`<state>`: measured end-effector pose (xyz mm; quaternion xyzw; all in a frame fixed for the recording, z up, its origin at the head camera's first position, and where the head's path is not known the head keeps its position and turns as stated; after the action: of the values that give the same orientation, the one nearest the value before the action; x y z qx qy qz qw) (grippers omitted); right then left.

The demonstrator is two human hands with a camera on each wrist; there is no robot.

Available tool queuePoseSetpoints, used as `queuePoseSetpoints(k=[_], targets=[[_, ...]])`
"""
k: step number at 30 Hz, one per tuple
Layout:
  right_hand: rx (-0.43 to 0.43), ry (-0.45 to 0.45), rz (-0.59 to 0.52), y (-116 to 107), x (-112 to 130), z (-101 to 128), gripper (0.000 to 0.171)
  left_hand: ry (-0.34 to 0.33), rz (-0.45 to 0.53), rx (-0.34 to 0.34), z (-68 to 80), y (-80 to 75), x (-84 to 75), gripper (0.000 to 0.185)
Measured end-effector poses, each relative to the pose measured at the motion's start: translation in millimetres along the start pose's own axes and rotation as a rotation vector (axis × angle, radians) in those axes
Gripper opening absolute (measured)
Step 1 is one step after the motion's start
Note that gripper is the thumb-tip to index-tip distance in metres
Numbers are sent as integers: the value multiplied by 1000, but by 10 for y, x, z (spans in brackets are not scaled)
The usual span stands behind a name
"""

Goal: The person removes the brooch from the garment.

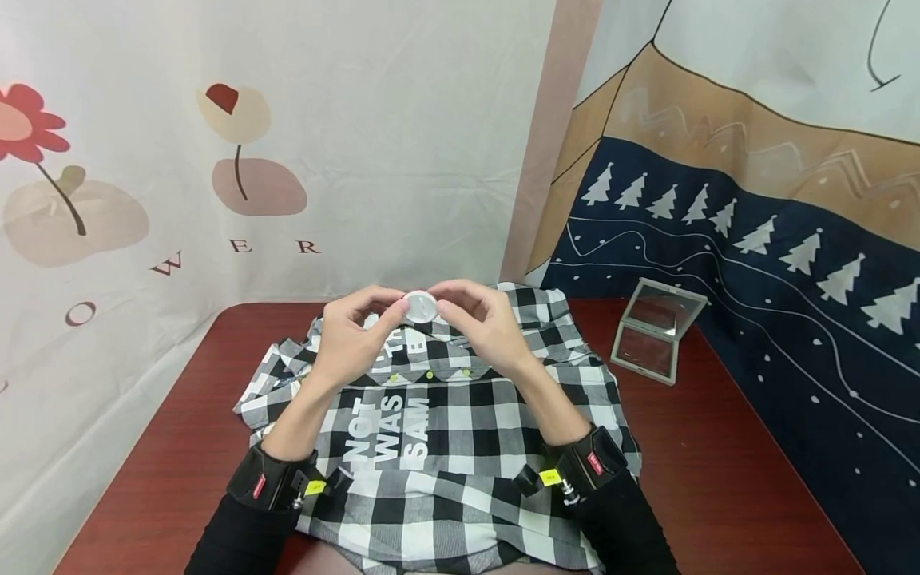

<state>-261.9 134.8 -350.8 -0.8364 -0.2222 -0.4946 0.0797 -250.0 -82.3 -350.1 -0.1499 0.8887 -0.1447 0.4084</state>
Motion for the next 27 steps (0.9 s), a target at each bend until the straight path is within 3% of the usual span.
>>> queuePoseSetpoints(k=[9,27], targets=[[12,-132,79,122,63,17,34,-67,3,-38,20,10,-63,10],[-46,-153,83,127,70,44,28,-74,38,-28,28,63,-117,12]])
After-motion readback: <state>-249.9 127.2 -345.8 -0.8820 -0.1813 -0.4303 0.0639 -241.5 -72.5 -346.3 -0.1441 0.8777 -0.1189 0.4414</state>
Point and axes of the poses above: each hand's wrist, its own z-axis away from the middle knuckle, its own y-axis out of the palm, x = y × z, the point moved 4 cm from there along -z, towards the middle knuckle, and after that the axes turned 13 degrees about -z, right-handed, at the moved point
